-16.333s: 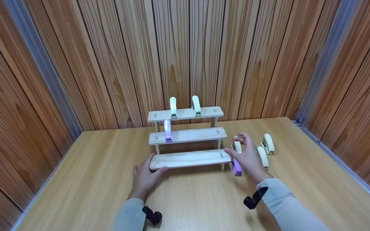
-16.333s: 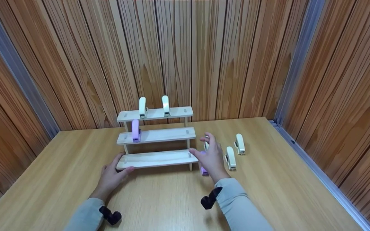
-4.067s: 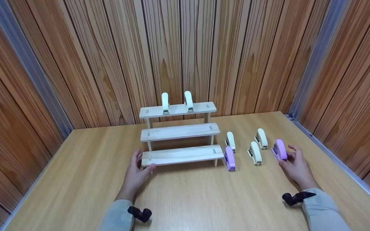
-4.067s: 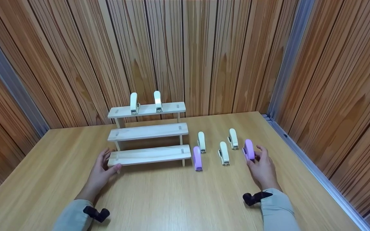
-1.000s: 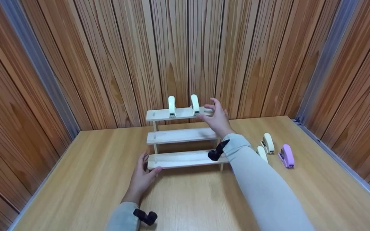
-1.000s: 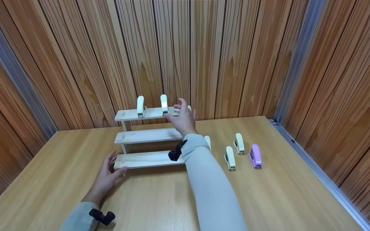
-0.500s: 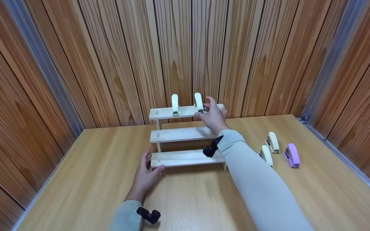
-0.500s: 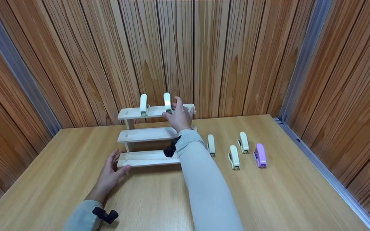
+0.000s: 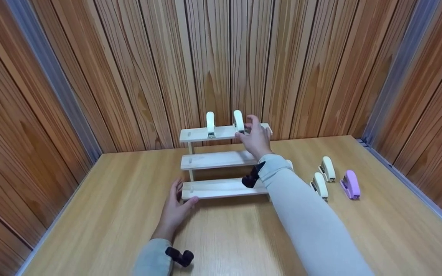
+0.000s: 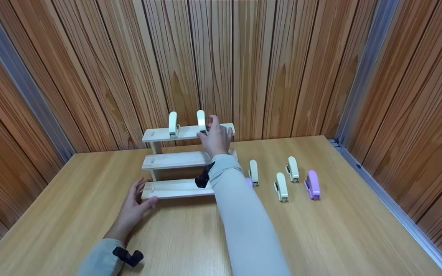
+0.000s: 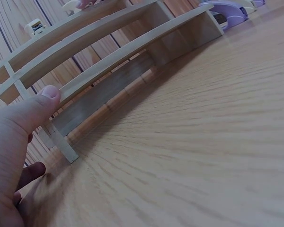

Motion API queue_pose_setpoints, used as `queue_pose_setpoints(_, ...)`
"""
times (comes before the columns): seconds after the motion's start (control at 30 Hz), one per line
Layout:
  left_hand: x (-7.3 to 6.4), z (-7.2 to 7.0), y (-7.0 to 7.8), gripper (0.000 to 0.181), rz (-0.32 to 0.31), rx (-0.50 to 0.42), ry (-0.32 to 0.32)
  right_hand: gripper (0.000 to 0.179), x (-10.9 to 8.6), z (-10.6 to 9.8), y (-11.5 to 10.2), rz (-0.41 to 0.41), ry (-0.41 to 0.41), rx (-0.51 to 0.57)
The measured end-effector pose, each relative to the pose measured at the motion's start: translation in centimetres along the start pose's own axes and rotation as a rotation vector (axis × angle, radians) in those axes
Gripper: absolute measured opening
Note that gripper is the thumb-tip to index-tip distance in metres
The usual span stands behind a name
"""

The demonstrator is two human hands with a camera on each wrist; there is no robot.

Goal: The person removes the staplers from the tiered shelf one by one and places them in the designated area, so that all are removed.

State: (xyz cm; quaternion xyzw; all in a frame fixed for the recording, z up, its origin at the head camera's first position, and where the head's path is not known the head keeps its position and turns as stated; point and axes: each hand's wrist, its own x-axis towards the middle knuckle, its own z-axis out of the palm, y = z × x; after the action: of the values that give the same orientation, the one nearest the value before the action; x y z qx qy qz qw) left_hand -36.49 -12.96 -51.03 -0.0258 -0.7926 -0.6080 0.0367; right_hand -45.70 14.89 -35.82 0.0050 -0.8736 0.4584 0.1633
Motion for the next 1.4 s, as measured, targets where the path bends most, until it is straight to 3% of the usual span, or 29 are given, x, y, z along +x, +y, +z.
queue_pose_setpoints(0.5, -0.2, 0.0, 0.1, 0.106, 0.017, -0.010, 0.010, 0.073, -1.4, -1.1, 0.7, -0.009, -0.007, 0.041)
queue_pose_setpoints(0.93, -0.2, 0.1, 0.2, 0.105, -0.010, -0.001, 0.005, 0.070, -2.8, -2.1, 1.3, -0.020, -0.033, 0.110)
queue_pose_setpoints(1.4, -0.2, 0.1, 0.1, 0.102, 0.029, -0.011, 0.002, 0.075, -4.4, -4.0, 2.1, -0.053, -0.017, 0.176)
